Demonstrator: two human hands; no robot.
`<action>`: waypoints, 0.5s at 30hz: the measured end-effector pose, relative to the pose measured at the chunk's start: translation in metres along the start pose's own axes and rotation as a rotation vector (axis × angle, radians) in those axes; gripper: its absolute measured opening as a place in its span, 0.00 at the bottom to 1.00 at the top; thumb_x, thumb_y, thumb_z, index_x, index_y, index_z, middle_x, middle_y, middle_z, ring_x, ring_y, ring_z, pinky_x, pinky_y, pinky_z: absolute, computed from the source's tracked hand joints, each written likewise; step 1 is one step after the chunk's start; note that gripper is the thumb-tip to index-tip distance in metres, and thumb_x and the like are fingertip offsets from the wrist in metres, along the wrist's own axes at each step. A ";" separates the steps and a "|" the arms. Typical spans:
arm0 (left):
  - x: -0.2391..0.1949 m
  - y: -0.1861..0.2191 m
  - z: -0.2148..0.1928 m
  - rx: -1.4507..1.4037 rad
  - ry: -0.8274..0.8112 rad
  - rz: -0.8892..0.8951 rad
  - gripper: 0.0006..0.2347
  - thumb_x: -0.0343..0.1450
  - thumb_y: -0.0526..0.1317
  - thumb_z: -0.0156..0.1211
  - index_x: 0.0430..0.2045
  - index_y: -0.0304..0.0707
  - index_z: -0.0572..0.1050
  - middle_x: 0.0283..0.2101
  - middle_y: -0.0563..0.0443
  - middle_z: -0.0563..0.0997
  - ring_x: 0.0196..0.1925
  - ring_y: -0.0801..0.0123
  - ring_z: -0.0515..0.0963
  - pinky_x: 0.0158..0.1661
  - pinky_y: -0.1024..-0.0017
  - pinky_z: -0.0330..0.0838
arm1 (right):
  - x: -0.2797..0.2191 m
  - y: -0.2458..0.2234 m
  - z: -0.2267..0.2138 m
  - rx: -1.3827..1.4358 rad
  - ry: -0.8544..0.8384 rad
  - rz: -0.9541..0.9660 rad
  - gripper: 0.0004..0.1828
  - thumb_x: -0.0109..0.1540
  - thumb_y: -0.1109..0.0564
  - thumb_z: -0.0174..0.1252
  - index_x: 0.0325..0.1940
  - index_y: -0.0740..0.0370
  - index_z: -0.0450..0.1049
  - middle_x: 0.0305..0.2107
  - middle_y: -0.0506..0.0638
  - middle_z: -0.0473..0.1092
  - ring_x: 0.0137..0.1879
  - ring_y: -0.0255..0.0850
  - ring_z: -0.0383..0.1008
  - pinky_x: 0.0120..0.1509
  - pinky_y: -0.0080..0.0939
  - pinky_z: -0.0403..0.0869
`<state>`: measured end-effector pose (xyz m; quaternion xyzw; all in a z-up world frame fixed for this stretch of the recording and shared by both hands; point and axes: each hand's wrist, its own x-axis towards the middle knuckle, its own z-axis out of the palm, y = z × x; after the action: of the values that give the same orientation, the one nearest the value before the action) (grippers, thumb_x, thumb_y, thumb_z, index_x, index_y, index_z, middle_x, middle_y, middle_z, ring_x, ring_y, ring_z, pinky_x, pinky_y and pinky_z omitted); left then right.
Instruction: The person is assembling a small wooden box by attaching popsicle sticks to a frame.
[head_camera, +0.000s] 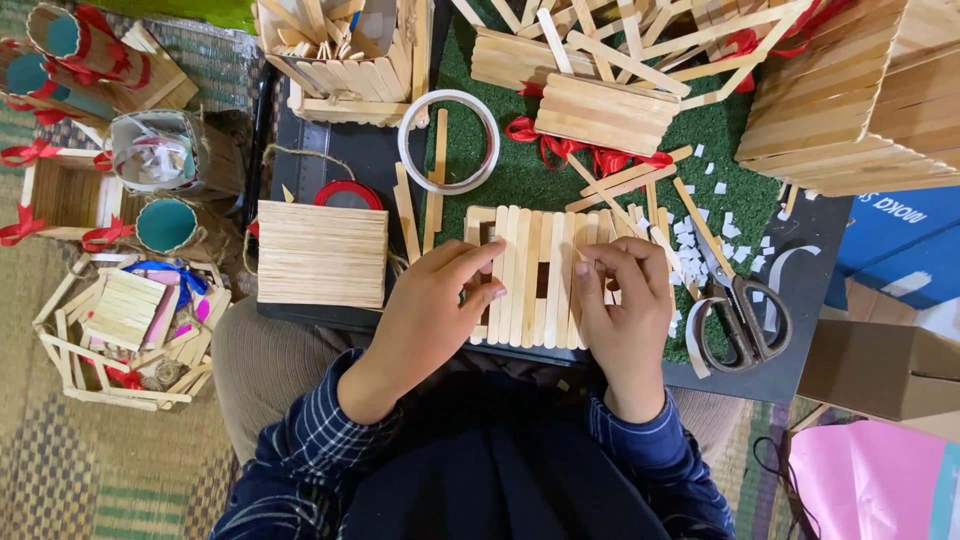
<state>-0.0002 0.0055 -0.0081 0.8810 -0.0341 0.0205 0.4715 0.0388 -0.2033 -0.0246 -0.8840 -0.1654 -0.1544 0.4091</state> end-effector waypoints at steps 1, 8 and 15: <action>0.000 0.000 -0.001 0.000 0.000 0.001 0.16 0.70 0.35 0.65 0.53 0.37 0.78 0.39 0.40 0.82 0.35 0.57 0.85 0.36 0.69 0.81 | 0.000 -0.001 0.000 0.000 0.001 0.000 0.03 0.66 0.65 0.62 0.44 0.65 0.80 0.38 0.55 0.68 0.33 0.48 0.71 0.35 0.44 0.75; 0.003 0.003 -0.005 -0.005 -0.026 -0.015 0.15 0.70 0.36 0.66 0.51 0.37 0.79 0.38 0.41 0.81 0.34 0.58 0.85 0.36 0.70 0.81 | 0.001 0.000 -0.005 -0.001 -0.020 -0.003 0.03 0.66 0.65 0.62 0.43 0.66 0.80 0.37 0.56 0.68 0.33 0.48 0.72 0.36 0.44 0.76; 0.004 0.005 -0.006 0.021 -0.067 -0.064 0.13 0.69 0.35 0.67 0.47 0.37 0.79 0.38 0.42 0.81 0.34 0.58 0.85 0.36 0.68 0.80 | 0.002 0.004 -0.008 0.044 -0.029 -0.024 0.04 0.65 0.64 0.63 0.43 0.64 0.81 0.37 0.56 0.69 0.33 0.49 0.74 0.37 0.43 0.78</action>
<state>0.0029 0.0073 -0.0002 0.8868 -0.0214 -0.0240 0.4611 0.0408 -0.2118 -0.0211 -0.8749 -0.1851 -0.1429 0.4242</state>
